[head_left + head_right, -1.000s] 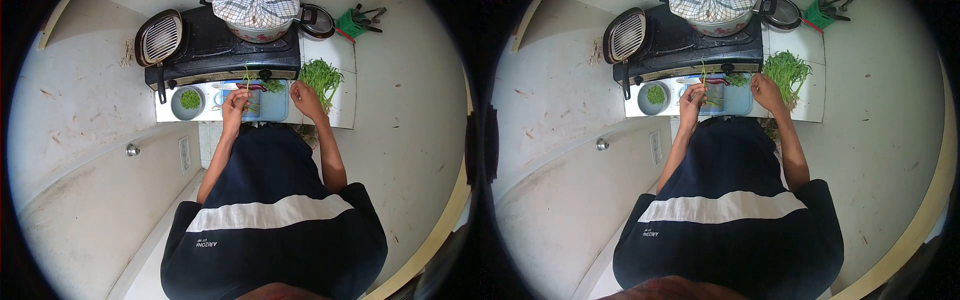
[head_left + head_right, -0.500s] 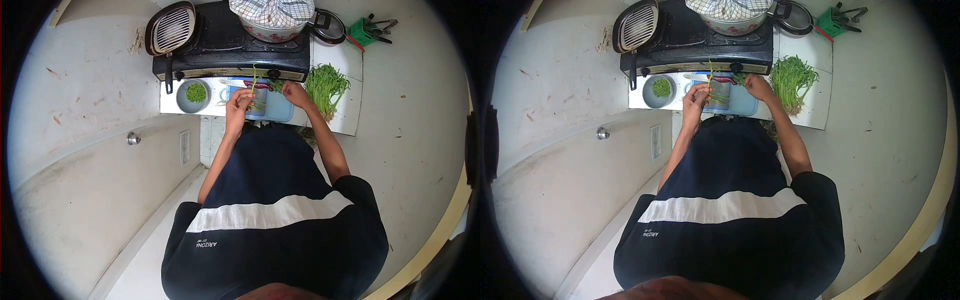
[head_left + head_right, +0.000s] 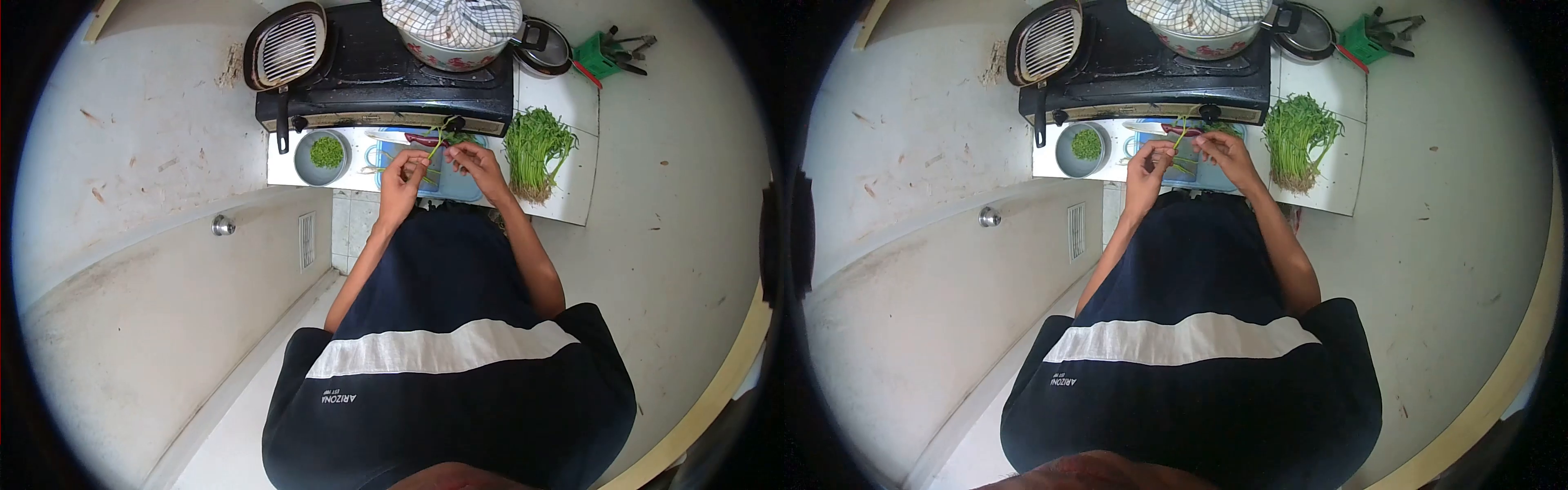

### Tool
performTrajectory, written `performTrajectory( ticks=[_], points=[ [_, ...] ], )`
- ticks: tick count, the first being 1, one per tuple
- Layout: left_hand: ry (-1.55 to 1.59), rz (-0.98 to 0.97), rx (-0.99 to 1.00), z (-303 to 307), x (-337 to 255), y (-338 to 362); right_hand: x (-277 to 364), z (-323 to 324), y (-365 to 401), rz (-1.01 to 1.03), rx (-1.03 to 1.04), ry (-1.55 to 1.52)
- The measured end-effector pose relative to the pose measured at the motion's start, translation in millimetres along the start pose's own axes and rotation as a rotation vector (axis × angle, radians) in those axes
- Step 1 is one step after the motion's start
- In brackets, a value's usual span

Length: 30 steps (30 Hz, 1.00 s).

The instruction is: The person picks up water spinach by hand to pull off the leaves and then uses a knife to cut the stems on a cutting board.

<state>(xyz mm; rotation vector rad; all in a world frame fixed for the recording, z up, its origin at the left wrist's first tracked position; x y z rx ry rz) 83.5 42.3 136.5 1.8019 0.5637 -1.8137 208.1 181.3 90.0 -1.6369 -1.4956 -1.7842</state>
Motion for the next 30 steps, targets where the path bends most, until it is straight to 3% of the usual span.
performTrajectory(
  ticks=[5, 23, 30],
  points=[
    [-0.224, -0.202, 0.089, -17, -21, -6, 3, -3, 8, 0.031, -0.032, -0.261],
    [-0.311, -0.329, 0.155, -30, -37, -10, 8, 5, 24, 0.128, -0.141, -0.228],
    [-0.324, -0.297, 0.167, -32, -36, -7, 10, 0, 28, 0.141, -0.122, -0.254]
  ],
)
Point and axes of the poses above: each hand's wrist, its own y-axis away from the middle knuckle, its own z-axis out of the back of the hand, x = y × z, the point moved 7 cm from there along -y, towards the middle knuckle, and after that the axes turned 11 degrees about -z, right-handed, at the moved point
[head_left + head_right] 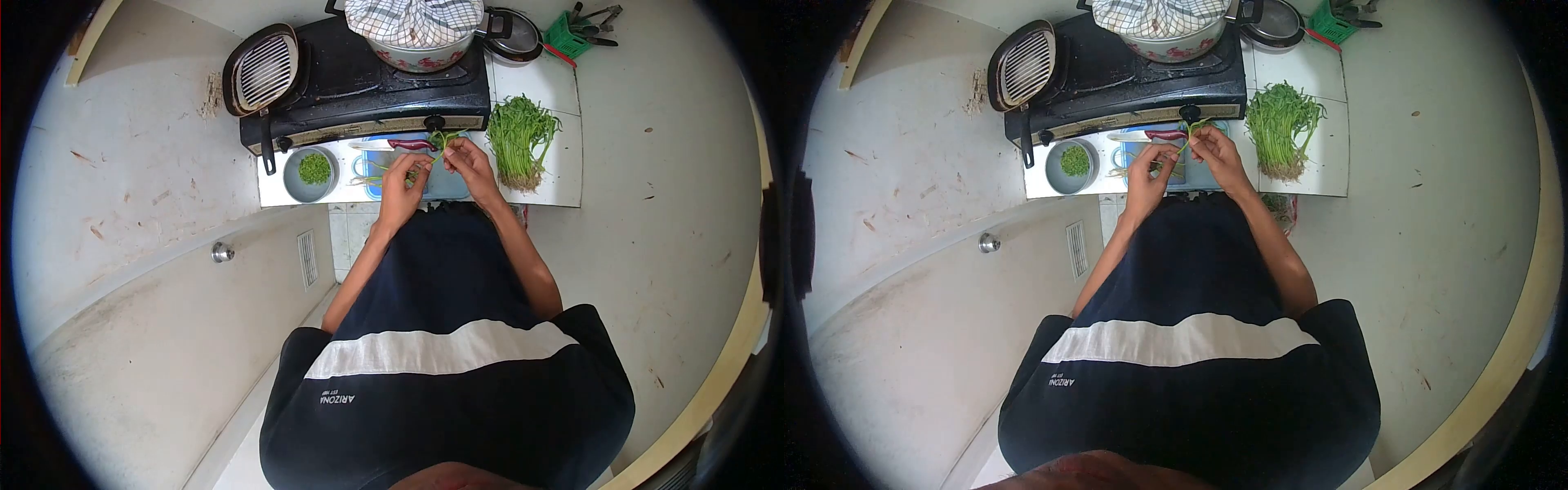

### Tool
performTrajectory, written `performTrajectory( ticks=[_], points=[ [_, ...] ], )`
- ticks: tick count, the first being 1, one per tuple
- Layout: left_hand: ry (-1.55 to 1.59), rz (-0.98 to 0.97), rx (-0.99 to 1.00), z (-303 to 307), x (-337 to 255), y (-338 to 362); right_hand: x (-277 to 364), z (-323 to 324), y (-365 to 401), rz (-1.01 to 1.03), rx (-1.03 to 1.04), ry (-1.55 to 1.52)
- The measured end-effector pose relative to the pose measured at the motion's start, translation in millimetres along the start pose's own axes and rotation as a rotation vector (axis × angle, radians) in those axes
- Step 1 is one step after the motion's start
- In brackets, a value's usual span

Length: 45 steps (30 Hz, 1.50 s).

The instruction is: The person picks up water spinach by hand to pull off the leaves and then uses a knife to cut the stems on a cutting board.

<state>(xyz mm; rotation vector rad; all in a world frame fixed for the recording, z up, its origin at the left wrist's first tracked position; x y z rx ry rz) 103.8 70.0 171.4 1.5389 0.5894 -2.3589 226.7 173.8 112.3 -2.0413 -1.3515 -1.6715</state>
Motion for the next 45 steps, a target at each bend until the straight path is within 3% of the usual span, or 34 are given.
performTrajectory(
  ticks=[23, 27, 38, 41, 43, 45],
  points=[
    [0.030, 0.102, -0.037, -3, 3, 13, -10, 7, -6, -0.010, 0.031, 0.113],
    [0.001, 0.056, -0.044, -2, 6, 15, -18, 1, -9, -0.016, 0.116, 0.110],
    [-0.009, 0.169, -0.121, 7, 26, 23, -23, 2, -15, -0.074, 0.261, 0.186],
    [0.048, 0.203, -0.248, 17, 49, 32, -20, 24, -22, -0.104, 0.126, 0.331],
    [0.084, 0.236, -0.278, 21, 48, 32, -20, 49, -29, 0.015, -0.072, 0.958],
    [0.139, 0.282, -0.305, 25, 46, 33, -34, 71, -39, 0.048, -0.088, 1.095]
  ],
)
Point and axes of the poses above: each hand's wrist, its own y-axis away from the middle knuckle, its own z-axis out of the back of the hand, x = y × z, the point moved 7 cm from there along -y, towards the middle knuckle, and after that the axes turned 11 degrees about -z, right-handed, at the moved point
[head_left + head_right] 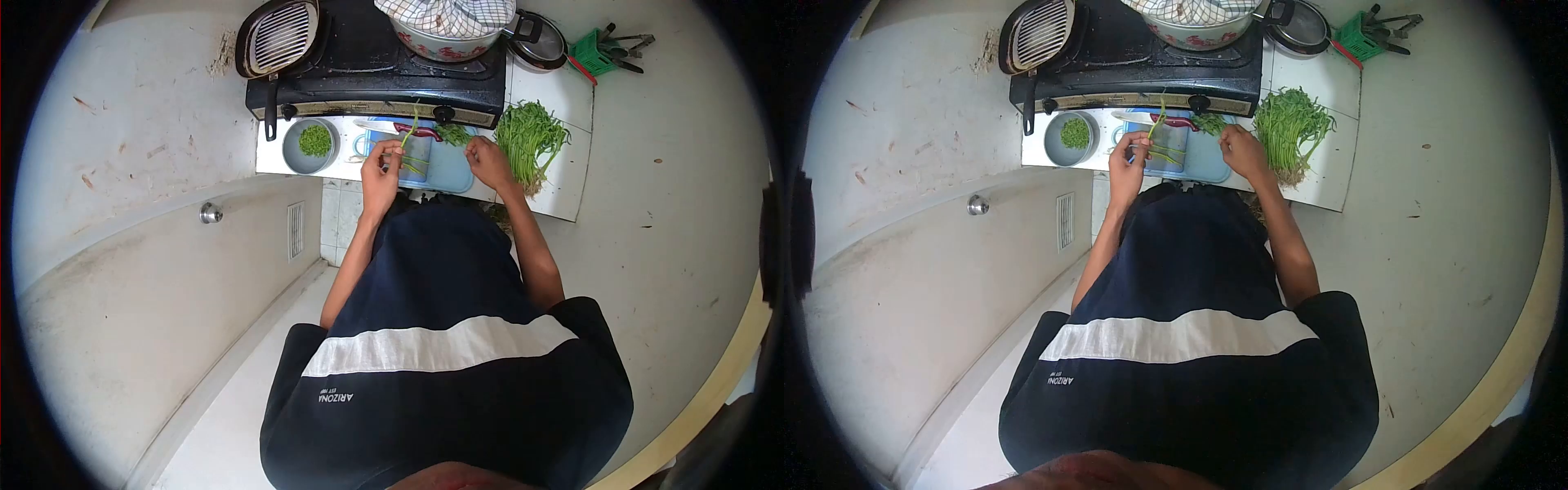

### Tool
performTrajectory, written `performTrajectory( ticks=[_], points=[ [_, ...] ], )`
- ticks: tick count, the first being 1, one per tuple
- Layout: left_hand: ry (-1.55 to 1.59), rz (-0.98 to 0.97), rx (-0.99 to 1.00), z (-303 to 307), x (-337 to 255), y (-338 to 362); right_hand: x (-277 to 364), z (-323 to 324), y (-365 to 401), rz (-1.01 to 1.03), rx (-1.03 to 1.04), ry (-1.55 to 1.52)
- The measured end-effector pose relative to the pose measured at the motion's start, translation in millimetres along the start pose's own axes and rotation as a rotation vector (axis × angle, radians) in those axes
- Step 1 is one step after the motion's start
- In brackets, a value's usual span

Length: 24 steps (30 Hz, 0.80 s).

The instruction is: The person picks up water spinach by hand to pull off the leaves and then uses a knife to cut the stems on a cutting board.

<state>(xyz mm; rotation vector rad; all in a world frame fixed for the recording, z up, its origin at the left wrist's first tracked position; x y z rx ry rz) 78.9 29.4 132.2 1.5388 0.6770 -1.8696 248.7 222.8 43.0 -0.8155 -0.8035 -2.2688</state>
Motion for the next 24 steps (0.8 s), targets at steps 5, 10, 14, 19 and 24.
performTrajectory(
  ticks=[5, 10, 14, 19, 24],
  points=[
    [0.199, 0.134, -0.051, 5, 15, 6, -2, 4, -14, 0.017, 0.031, 0.141],
    [0.352, 0.245, -0.148, 13, 16, 12, 6, -7, -34, 0.173, 0.045, 0.188],
    [0.466, 0.266, -0.193, 16, 18, 15, -10, -26, -54, 0.102, 0.085, 0.267],
    [0.483, 0.271, -0.170, 16, 6, 14, -7, -15, -47, -0.113, -0.120, 0.411],
    [0.483, 0.196, -0.095, 7, -4, 7, 52, -9, -3, -0.088, 0.193, -0.079]
  ],
)
Point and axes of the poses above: each hand's wrist, its own y-axis away from the middle knuckle, its own z-axis out of the back of the hand, x = y × z, the point moved 7 cm from there along -y, towards the middle knuckle, and after that the axes turned 11 degrees about -z, right-handed, at the moved point
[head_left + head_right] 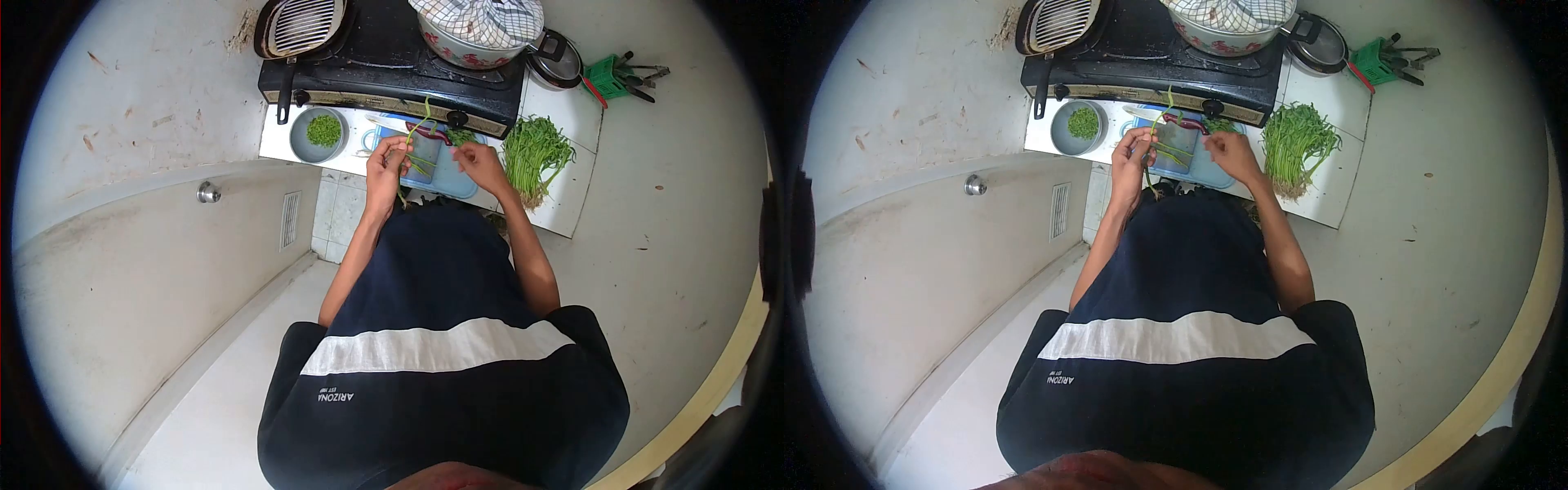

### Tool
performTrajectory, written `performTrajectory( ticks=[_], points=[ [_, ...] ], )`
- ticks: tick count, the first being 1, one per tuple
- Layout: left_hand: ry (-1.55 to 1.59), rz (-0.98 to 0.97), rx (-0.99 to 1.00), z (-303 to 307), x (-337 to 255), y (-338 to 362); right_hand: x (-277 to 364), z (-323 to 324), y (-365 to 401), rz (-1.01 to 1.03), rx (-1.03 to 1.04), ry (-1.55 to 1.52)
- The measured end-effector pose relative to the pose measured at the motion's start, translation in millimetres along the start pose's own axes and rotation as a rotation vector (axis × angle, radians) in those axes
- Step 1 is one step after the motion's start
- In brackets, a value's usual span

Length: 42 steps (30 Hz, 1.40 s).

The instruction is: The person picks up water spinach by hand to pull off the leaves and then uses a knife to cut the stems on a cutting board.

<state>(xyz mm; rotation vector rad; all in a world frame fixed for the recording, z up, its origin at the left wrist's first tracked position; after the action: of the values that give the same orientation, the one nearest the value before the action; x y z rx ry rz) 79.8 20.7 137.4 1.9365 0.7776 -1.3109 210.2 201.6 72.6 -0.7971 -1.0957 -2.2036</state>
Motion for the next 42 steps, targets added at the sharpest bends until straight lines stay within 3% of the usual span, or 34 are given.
performTrajectory(
  ticks=[1, 2, 4, 8, 13, 21, 31, 36, 42],
  points=[
    [0.000, 0.005, 0.007, -1, 3, -1, 12, -8, 9, 0.028, 0.195, -0.250],
    [-0.022, -0.022, 0.035, -4, 3, -2, 22, -7, 17, 0.023, 0.187, -0.254],
    [-0.043, -0.045, 0.076, -9, 4, -5, 51, -4, 32, 0.121, 0.258, -0.672],
    [-0.023, -0.069, 0.166, -20, 8, -9, 76, 5, 37, 0.166, 0.108, -0.846],
    [0.021, -0.049, 0.250, -32, 11, -14, 65, 7, 32, 0.063, 0.017, -1.192],
    [-0.006, -0.041, 0.409, -50, 7, -21, 59, 13, 30, 0.113, -0.111, -1.177],
    [0.036, 0.013, 0.361, -57, 4, -31, 72, 16, 36, 0.190, -0.131, -0.947],
    [0.252, 0.164, 0.346, -58, 9, -26, 72, 11, 35, 0.222, -0.111, -1.018],
    [0.260, 0.210, 0.354, -60, 13, -24, 76, 9, 37, 0.227, -0.083, -1.065]
  ],
)
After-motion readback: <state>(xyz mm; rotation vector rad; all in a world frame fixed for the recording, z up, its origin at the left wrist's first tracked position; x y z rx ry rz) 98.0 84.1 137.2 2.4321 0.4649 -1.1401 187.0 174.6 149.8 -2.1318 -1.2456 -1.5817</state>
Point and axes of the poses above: each hand's wrist, its own y-axis away from the middle knuckle, its own z-axis out of the back of the hand, x = y × z, the point moved 7 cm from there along -y, towards the middle knuckle, and after that the axes turned 11 degrees about -z, right-handed, at the moved point
